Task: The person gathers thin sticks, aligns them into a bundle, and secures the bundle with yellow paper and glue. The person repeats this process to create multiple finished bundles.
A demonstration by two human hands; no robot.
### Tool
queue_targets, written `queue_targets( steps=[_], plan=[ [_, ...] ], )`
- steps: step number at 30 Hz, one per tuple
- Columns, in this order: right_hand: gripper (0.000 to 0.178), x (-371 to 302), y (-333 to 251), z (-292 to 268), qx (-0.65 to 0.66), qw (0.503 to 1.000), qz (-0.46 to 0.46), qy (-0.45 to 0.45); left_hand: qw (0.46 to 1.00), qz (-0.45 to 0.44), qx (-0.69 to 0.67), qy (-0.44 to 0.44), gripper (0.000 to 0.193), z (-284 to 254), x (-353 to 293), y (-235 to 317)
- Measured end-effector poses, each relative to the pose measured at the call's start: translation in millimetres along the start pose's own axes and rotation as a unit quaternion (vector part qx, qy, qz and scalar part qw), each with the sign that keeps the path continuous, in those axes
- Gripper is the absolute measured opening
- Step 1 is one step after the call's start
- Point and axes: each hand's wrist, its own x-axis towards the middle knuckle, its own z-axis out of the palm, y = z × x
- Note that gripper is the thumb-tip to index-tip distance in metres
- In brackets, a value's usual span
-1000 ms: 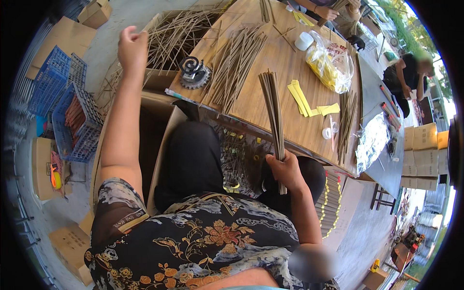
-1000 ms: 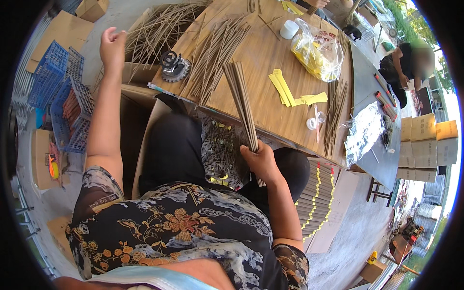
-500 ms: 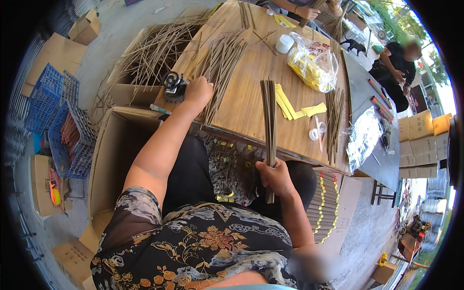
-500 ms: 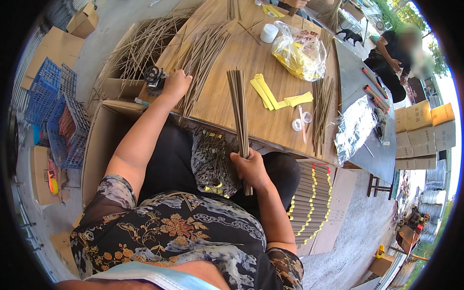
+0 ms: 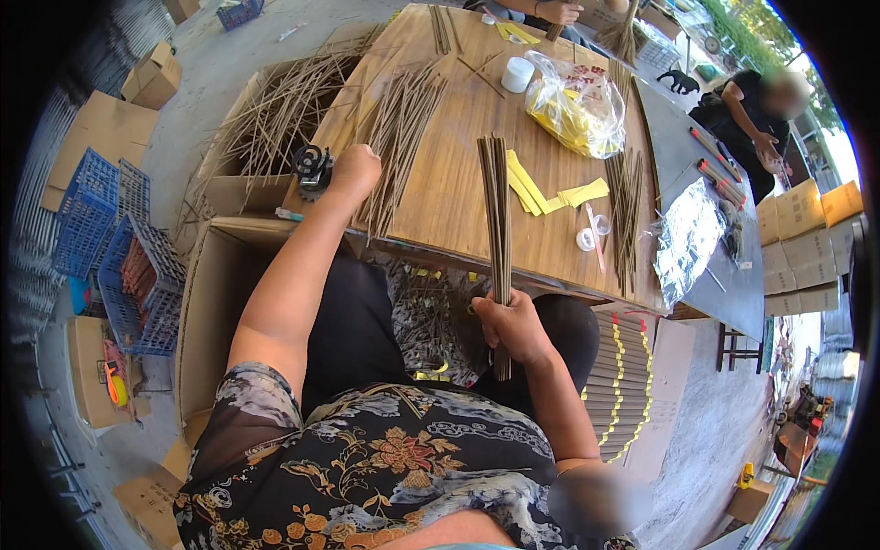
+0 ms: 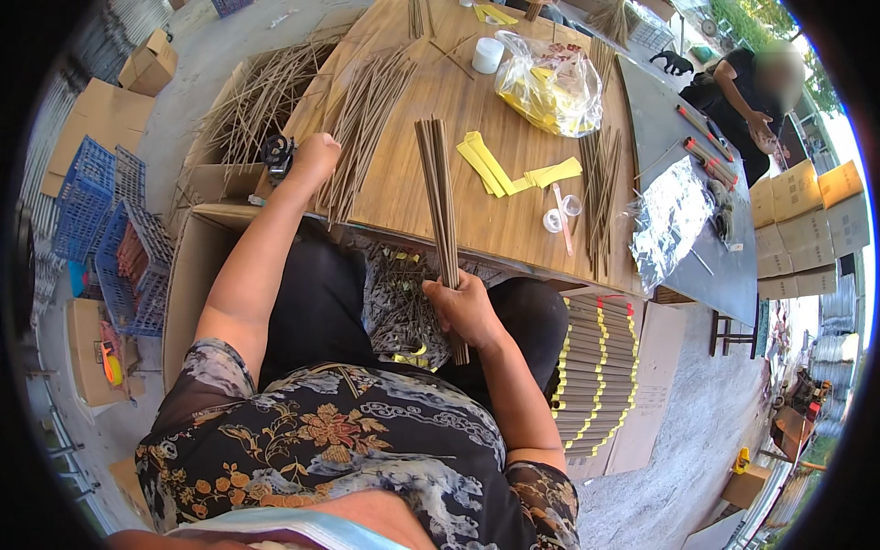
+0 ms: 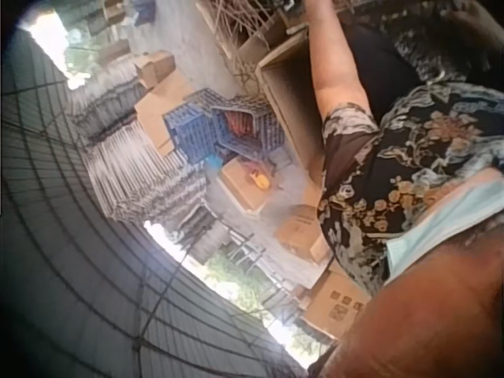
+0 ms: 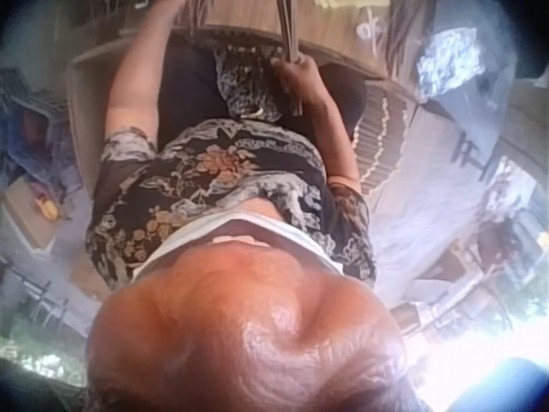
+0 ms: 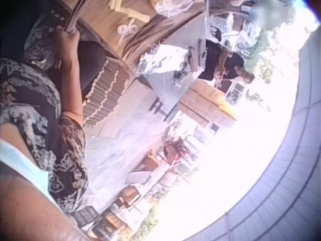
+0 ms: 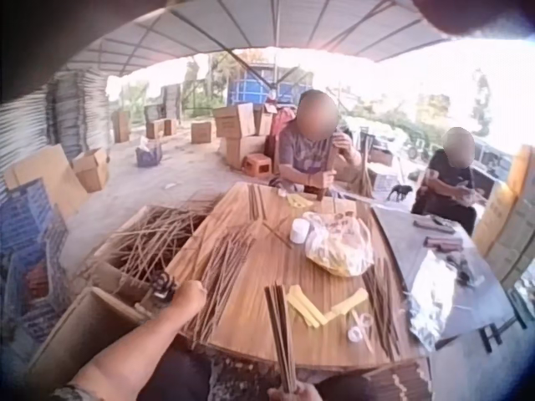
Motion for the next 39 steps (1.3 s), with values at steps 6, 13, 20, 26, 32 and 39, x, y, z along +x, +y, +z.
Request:
queue_targets(
  steps=[6, 13, 20, 26, 32, 39],
  plan=[
    [0.024, 5.7, -17.9, 8.3, 0.082, 0.996, 0.003, -0.034, 0.860, -0.044, -0.465, -0.207, 0.009, -30.4, -67.1, 49.8],
    [0.025, 1.1, -31.2, 22.9, 0.193, 0.978, 0.017, -0.083, 0.778, -0.023, -0.553, -0.297, 0.010, -32.6, -146.6, 77.3],
    [0.025, -8.8, -17.9, 7.2, 0.221, 0.974, 0.025, -0.051, 0.944, 0.000, -0.306, -0.126, 0.011, -42.3, -69.6, 45.6],
    [0.026, 4.3, -11.0, -0.3, 0.229, 0.971, 0.042, -0.049, 0.997, -0.026, 0.034, -0.069, 0.008, -16.6, 15.8, 1.6],
    [0.025, 23.0, -8.6, -13.6, 0.230, 0.971, 0.062, -0.032, 0.993, 0.069, 0.091, 0.014, 0.012, 7.7, 18.3, 5.4],
    [0.023, 43.1, -9.6, -20.6, 0.240, 0.967, 0.064, -0.058, 0.984, 0.108, 0.129, -0.062, 0.020, 20.9, -10.0, 39.6]
  ],
)
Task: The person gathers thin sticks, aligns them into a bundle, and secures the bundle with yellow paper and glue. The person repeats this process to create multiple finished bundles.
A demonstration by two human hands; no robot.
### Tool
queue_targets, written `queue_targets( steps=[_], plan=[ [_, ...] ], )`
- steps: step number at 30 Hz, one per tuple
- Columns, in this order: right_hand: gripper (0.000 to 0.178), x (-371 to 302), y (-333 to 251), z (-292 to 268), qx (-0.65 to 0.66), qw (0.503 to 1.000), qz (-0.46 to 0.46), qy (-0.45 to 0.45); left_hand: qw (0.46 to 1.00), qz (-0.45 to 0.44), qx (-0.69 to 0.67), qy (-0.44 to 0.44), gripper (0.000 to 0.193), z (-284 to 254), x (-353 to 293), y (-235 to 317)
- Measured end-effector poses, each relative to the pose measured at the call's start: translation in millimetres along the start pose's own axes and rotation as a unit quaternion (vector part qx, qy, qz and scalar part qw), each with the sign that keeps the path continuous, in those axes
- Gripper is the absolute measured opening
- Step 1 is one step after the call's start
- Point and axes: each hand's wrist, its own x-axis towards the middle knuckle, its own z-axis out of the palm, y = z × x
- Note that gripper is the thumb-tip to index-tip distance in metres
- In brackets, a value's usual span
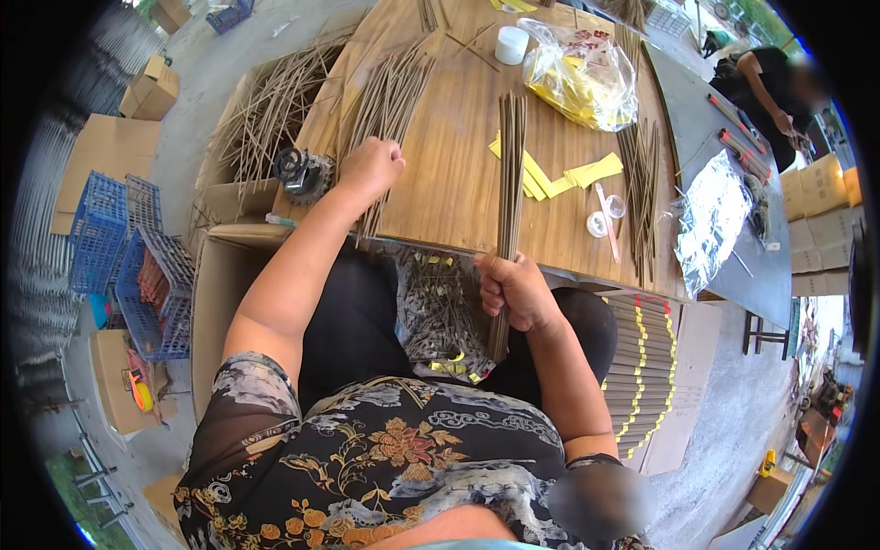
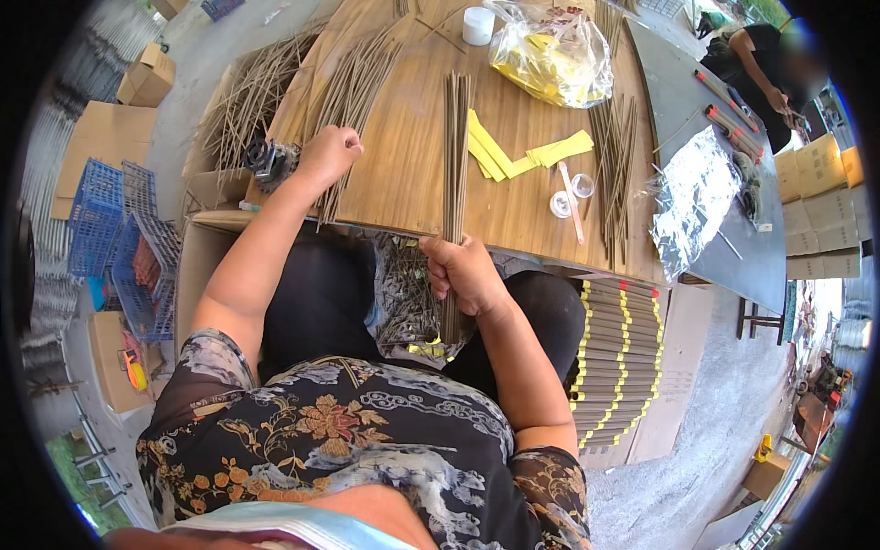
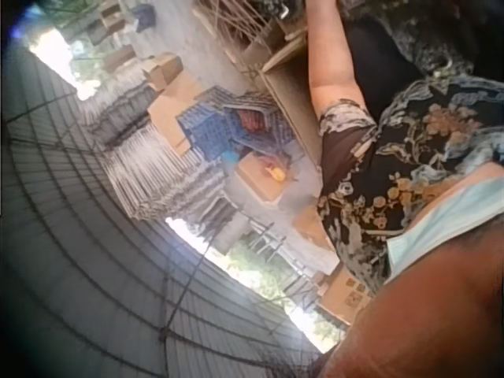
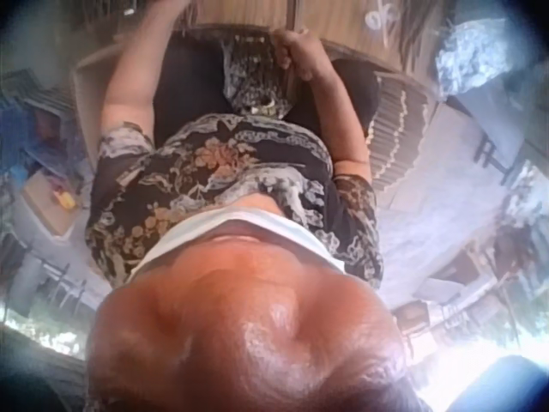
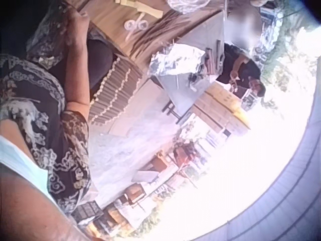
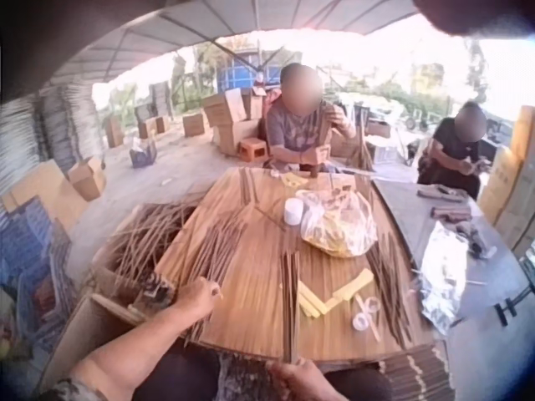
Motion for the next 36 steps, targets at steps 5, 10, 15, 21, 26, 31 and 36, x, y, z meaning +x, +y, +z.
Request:
queue_targets(
  steps=[5, 10, 15, 21, 26, 31, 36],
  plan=[
    [0.023, 1.0, -2.3, -2.3, -0.004, 1.000, -0.001, 0.004, 1.000, -0.002, 0.013, 0.020, 0.022, -0.8, 7.2, -8.5],
    [0.023, -3.2, -2.3, -4.5, -0.020, 1.000, -0.006, 0.011, 1.000, -0.017, -0.019, -0.016, 0.015, -2.6, 13.7, -16.0],
    [0.023, -4.1, -2.9, -6.6, -0.017, 1.000, -0.003, 0.011, 0.999, 0.003, -0.028, 0.023, 0.009, 4.8, 21.7, -31.1],
    [0.022, -1.5, -1.5, -7.5, -0.023, 1.000, -0.007, 0.007, 0.999, -0.021, 0.010, 0.035, 0.008, 3.8, 26.2, -34.9],
    [0.022, -0.9, -0.5, -8.9, -0.028, 1.000, -0.010, 0.010, 0.999, -0.001, -0.001, 0.053, 0.008, 1.3, 29.6, -45.7],
    [0.021, -3.0, -4.1, -3.8, -0.040, 0.999, -0.011, 0.029, 0.998, -0.045, 0.013, 0.031, 0.008, -9.7, 28.5, -39.9],
    [0.021, -2.2, -3.9, -2.9, -0.045, 0.999, -0.009, 0.026, 0.996, -0.035, 0.080, 0.023, 0.008, -11.3, 28.7, -38.0]
  ],
)
